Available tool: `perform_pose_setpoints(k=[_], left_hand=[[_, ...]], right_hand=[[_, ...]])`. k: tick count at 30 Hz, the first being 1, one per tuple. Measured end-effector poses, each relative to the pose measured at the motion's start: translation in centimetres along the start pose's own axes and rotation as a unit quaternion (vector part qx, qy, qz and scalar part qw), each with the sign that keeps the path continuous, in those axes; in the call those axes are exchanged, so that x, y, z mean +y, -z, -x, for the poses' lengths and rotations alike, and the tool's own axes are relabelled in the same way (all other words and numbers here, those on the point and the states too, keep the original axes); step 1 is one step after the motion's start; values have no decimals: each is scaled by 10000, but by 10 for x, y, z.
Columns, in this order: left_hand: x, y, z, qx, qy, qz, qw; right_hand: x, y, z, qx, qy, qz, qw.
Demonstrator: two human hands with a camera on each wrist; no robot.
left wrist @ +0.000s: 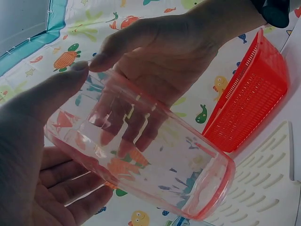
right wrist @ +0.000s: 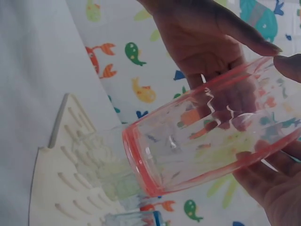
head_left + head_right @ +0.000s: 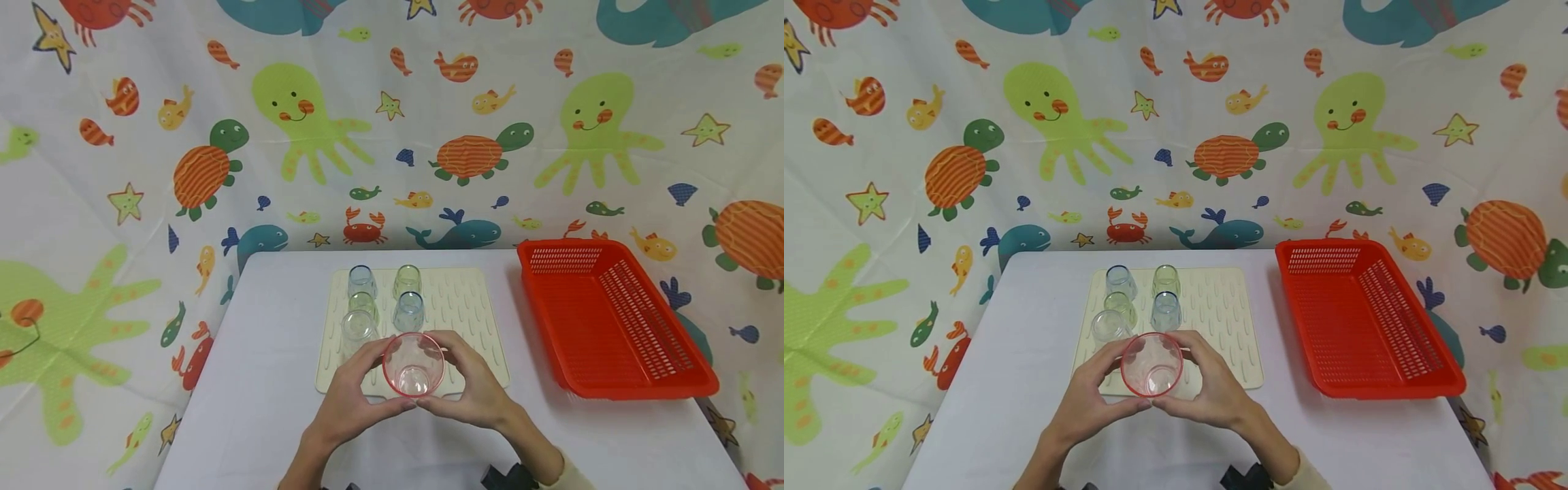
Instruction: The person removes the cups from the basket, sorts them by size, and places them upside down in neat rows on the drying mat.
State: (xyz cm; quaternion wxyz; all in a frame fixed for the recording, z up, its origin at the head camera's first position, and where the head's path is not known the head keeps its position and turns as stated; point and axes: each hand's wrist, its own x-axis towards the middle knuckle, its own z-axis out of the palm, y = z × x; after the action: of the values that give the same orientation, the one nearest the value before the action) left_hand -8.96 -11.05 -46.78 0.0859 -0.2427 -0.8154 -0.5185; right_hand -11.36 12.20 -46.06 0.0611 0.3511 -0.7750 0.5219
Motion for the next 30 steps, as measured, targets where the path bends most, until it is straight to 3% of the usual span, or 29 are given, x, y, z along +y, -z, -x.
perform_pose_setpoints(k=[8, 17, 23, 30], left_hand=[[1, -1, -2, 43, 17, -28, 10000], [1, -1, -4, 200, -280, -97, 9994], [3, 0, -5, 287, -314, -126, 9990], [5, 1, -5, 316, -373, -89, 9988]], right_hand=[[1, -2, 1, -73, 33, -48, 10000], [3, 0, 3, -206, 58, -191, 9996], [16, -2, 10, -328, -219, -299, 9988], [45, -20, 31, -321, -666, -413, 9964]])
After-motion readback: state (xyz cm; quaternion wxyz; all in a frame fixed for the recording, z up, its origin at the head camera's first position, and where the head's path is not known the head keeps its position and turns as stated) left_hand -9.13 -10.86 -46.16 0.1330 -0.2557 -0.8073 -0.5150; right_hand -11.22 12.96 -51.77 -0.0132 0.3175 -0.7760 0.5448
